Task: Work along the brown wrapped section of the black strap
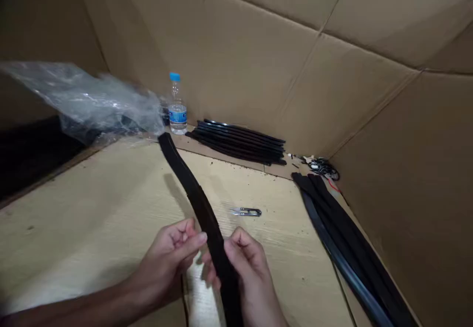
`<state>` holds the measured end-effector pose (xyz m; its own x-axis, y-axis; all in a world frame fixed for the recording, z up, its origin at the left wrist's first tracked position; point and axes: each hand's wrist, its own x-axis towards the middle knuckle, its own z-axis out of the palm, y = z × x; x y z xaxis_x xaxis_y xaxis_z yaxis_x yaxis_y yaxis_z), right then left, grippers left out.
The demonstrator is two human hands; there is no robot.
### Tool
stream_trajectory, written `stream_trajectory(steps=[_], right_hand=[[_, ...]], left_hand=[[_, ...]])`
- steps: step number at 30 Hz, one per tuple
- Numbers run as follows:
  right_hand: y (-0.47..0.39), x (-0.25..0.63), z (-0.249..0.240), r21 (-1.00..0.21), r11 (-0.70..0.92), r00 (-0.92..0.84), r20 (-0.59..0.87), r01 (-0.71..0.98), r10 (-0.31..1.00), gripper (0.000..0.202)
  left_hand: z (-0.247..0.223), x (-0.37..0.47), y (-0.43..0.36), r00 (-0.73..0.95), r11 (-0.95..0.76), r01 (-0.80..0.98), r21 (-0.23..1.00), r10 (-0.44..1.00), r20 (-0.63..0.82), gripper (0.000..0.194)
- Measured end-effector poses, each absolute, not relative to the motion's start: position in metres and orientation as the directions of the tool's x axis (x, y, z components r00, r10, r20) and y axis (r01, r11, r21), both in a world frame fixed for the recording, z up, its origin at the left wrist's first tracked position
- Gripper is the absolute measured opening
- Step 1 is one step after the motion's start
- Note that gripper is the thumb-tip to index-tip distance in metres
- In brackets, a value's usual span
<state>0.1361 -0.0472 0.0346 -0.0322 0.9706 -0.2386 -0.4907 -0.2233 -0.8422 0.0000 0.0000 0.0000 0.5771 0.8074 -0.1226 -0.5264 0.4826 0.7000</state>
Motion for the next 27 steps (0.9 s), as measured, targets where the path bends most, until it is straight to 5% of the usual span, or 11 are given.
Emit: stream_trajectory(steps=[3,6,13,19,27], right_hand=[[-0.047,0.138,0.028,-0.886,-0.150,-0.017,-0.159,-0.440,0.987,0.016],[-0.048,0.139,0.023,-0.891,-0.142,-0.050,-0.133,-0.430,0.990,0.031],[-0.049,0.145,0.024,-0.894,-0.315,-0.302,-0.220,-0.318,0.928,0.032],[-0.050,0.140,0.020,-0.901,-0.260,-0.290,-0.161,-0.346,0.943,0.036],[-0.049,0.131,0.017,-0.911,-0.306,-0.053,-0.303,-0.276,0.951,0.042]], left_hand=[[0.000,0.002,0.005,0.509,0.445,-0.536,0.717,0.848,-0.146,0.033],[-0.001,0.002,0.009,0.524,0.440,-0.542,0.716,0.843,-0.121,0.035],[0.009,-0.006,0.013,0.675,0.538,-0.448,0.714,0.727,-0.124,0.039],[0.007,-0.005,0.011,0.659,0.519,-0.454,0.724,0.742,-0.118,0.035],[0.002,-0.003,0.008,0.601,0.450,-0.395,0.801,0.786,-0.145,0.038]])
